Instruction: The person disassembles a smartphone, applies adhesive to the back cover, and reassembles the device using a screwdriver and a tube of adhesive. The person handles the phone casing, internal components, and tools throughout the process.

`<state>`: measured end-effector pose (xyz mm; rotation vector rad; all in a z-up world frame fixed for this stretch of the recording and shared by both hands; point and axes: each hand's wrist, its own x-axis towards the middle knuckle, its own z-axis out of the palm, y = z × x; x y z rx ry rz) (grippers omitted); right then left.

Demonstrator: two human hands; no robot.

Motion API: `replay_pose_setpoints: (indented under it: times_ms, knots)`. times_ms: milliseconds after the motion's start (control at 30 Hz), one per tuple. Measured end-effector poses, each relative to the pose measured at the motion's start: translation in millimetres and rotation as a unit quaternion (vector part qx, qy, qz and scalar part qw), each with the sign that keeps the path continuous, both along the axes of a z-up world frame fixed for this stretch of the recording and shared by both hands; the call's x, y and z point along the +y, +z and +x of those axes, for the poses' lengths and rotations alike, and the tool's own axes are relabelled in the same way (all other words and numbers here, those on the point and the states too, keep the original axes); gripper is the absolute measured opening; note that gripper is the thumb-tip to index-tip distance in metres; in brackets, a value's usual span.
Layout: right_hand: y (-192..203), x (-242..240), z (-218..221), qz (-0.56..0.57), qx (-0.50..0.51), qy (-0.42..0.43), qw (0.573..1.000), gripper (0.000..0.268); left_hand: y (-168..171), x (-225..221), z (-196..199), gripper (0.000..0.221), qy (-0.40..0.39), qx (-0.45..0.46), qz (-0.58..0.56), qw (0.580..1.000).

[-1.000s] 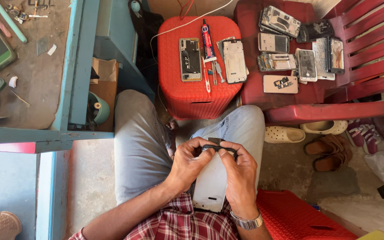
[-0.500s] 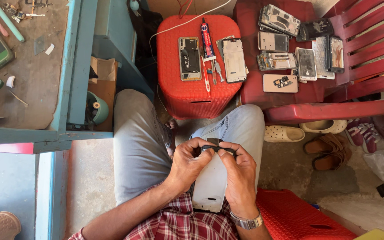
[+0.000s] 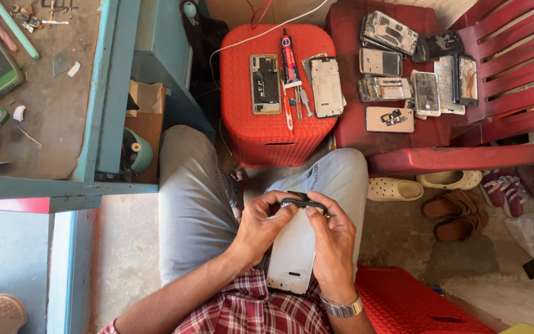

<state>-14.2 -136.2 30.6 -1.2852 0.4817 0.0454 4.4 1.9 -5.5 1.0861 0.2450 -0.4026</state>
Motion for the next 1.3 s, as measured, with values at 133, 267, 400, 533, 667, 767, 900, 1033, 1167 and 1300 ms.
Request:
replay_pose_setpoints:
  times_ms: [133,267,400,533,667,767,900,1033,1167,1300]
  knots:
    - [6,-1,-1,-0.040,-0.002,0.017,0.999,0.030,-5,3,0,0.019,-0.015,0.008,-0.013,1.000]
    - [10,-1,-3,-0.070,0.013,0.034,0.997,0.030,-8,1,1,0.016,-0.012,0.003,-0.006,1.000]
    - [14,1,-3,-0.069,0.018,0.038,0.997,0.029,-7,3,2,0.017,-0.012,0.032,-0.037,0.999]
    - [14,1,-1,-0.055,0.006,0.033,0.998,0.028,-4,6,1,0.020,-0.026,0.029,-0.028,0.999]
    - [14,0,-2,-0.082,0.015,0.042,0.996,0.028,-3,8,1,0.022,-0.029,0.025,-0.038,0.999]
    - [15,0,-1,-0.093,0.014,0.043,0.995,0.028,-5,5,3,0.019,-0.017,0.032,-0.031,0.999]
    - [13,1,0,-0.078,0.012,0.037,0.996,0.027,-10,-1,1,0.015,0.010,0.026,-0.008,1.000]
    - [10,1,0,-0.074,0.023,0.045,0.996,0.031,-12,-2,1,0.015,0.020,-0.001,0.024,1.000]
    - [6,-4,-4,-0.138,-0.029,0.016,0.990,0.043,-7,1,8,0.017,0.028,0.016,0.014,0.999]
    - [2,-14,-12,-0.108,-0.008,0.007,0.994,0.031,3,9,22,0.017,0.038,0.012,0.011,0.999]
